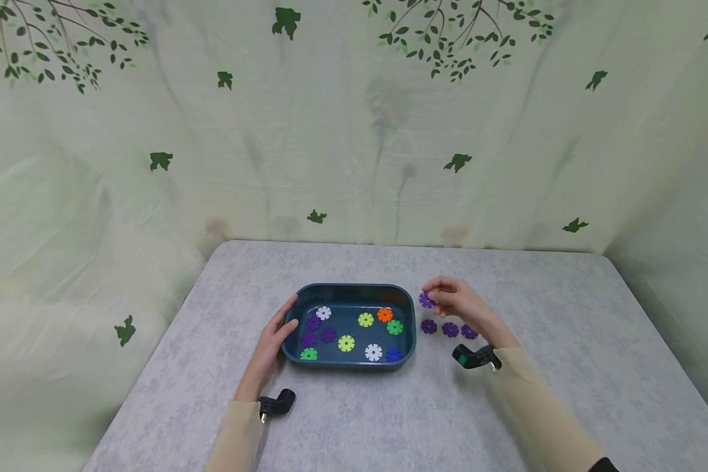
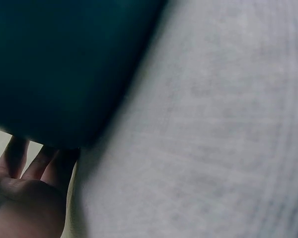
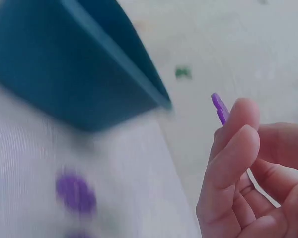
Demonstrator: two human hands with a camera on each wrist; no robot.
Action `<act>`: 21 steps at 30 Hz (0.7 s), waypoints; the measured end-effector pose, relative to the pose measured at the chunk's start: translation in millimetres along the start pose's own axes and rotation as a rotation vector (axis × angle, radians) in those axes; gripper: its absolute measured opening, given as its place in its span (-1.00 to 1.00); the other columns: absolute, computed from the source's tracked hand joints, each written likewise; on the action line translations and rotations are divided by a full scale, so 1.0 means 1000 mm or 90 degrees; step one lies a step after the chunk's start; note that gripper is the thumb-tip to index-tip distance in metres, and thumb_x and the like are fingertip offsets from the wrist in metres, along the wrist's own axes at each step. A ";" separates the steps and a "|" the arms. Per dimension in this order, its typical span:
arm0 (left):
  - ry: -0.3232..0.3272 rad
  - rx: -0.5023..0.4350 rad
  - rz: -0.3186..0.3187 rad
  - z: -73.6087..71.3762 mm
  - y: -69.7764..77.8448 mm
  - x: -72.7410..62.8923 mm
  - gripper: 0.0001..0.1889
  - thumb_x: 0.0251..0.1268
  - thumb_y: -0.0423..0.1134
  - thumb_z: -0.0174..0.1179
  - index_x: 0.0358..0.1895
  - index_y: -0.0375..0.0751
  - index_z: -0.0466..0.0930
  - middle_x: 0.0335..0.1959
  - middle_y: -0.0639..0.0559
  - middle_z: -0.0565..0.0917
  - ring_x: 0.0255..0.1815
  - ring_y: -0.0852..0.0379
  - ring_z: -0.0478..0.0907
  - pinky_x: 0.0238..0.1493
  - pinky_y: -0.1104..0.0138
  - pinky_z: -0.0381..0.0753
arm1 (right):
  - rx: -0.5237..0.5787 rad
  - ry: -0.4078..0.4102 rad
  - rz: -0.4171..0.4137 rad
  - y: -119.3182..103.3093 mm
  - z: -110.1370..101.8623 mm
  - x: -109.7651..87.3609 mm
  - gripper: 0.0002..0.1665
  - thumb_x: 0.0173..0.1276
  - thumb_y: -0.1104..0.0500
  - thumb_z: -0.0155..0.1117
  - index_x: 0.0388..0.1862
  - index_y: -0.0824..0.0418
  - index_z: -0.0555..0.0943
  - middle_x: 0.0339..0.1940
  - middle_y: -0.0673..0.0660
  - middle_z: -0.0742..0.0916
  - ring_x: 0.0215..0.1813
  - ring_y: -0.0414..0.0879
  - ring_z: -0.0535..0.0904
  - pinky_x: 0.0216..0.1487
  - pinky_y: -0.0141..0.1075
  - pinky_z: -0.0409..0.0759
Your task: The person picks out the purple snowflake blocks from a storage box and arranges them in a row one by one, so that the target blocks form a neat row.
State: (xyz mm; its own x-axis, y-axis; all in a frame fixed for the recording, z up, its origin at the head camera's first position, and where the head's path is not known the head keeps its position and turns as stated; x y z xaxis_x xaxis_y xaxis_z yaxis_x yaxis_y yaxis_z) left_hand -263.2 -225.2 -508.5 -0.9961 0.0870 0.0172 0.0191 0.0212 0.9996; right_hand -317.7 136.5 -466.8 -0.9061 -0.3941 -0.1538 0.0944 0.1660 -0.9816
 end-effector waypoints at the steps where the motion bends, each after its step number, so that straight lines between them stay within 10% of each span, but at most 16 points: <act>1: -0.003 -0.001 -0.001 0.001 0.003 -0.001 -0.46 0.49 -0.26 0.00 0.48 -0.03 0.17 0.50 0.07 0.10 0.50 0.10 -0.11 0.44 0.04 -0.17 | 0.002 0.012 0.003 0.005 -0.012 -0.007 -0.63 0.49 0.20 0.06 0.09 0.47 0.43 -0.33 0.12 0.57 -0.45 -0.15 0.50 -0.36 -0.32 0.56; 11: -0.013 -0.005 -0.018 0.009 0.020 -0.008 -0.44 0.48 -0.30 -0.01 0.49 -0.12 0.13 0.51 -0.01 0.07 0.51 0.03 -0.13 0.43 0.01 -0.18 | -0.023 0.123 0.075 0.064 -0.106 -0.075 -0.57 0.49 0.19 0.05 0.13 0.54 0.38 -0.32 0.03 0.59 -0.42 -0.21 0.53 -0.37 -0.35 0.58; 21: -0.003 0.005 -0.026 0.007 0.020 -0.008 -0.44 0.48 -0.29 -0.01 0.49 -0.12 0.13 0.51 0.00 0.08 0.51 0.05 -0.12 0.43 0.03 -0.18 | -0.143 0.155 0.096 0.082 -0.117 -0.091 -0.66 0.45 0.31 0.05 0.05 0.57 0.45 -0.32 0.15 0.64 -0.46 -0.10 0.59 -0.43 -0.27 0.62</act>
State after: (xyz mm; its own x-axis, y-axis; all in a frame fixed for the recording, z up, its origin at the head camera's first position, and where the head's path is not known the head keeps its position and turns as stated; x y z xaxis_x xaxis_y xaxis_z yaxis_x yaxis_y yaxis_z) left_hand -254.5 -218.1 -488.5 -0.9957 0.0898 -0.0237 -0.0208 0.0329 0.9992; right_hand -275.8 291.5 -520.4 -0.9632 -0.1279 -0.2366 0.1655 0.4115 -0.8963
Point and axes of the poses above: each hand's wrist, its own x-axis towards the middle knuckle, its own z-axis out of the palm, y = z × x, the point moved 8 cm from there along x, towards the middle knuckle
